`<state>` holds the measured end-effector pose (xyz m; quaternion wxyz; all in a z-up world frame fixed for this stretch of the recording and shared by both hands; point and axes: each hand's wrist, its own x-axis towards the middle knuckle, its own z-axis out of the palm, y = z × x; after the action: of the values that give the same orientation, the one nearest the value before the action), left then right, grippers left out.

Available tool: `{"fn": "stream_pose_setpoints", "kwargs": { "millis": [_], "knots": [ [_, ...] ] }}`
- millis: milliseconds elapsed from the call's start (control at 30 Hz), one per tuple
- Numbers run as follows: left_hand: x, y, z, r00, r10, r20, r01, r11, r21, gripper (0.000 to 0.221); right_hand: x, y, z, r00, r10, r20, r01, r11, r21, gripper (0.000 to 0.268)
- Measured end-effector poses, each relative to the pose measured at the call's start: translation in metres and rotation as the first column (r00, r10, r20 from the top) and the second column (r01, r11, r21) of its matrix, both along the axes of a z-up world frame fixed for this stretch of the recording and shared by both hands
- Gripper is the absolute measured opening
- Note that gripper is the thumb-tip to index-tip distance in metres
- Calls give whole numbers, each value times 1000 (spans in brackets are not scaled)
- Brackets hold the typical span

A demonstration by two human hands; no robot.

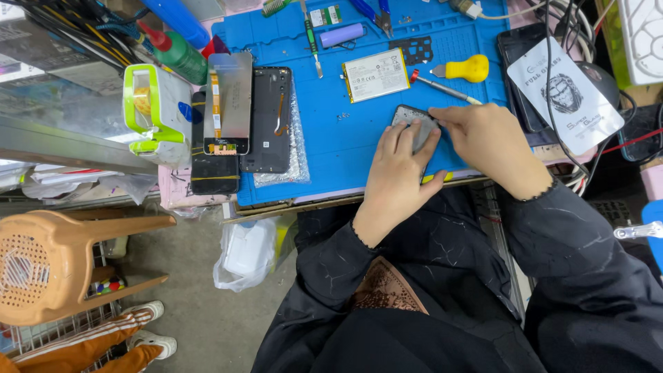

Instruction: The person uses a screwdriver to remove screws from a mobile phone chassis and handles various internal phone parts on a blue mat.

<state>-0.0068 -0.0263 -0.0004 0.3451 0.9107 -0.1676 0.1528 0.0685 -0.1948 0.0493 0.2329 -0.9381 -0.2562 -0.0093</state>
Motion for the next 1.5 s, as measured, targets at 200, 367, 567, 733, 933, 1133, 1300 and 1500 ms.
{"fn": "stream_pose_setpoints", "kwargs": {
  "millis": [200,367,567,733,933,1133,1300,1500],
  "knots": [
    [0,0,-1,1000,8,-29,-7,999,34,55,16,31,-17,991,81,104,-74,995,-63,28],
    [2,1,2,1000,9,-19,-9,1000,-2,64,21,10,-7,998,30,-61,-30,1000,-1,24],
    [1,1,0,1000,13,16,-14,1000,21,59,38,22,-21,990,133,-44,-131,990,46,25],
    [1,0,4,1000,-6,-9,6,1000,15,65,54,9,-21,935,320,-155,-277,929,247,26],
    [0,2,4,999,0,-41,0,1000,16,66,27,-19,14,941,-60,-333,118,981,155,30],
    [2,0,3,998,2,-66,1,999,48,66,-4,-15,11,944,-150,-295,173,983,54,30],
    [1,1,2,999,2,-54,1,999,48,65,-4,-10,-6,994,-45,-102,61,985,164,24],
    [2,1,2,999,2,-48,1,999,54,65,-4,-6,-6,999,-32,5,32,999,42,23]
  ]
}}
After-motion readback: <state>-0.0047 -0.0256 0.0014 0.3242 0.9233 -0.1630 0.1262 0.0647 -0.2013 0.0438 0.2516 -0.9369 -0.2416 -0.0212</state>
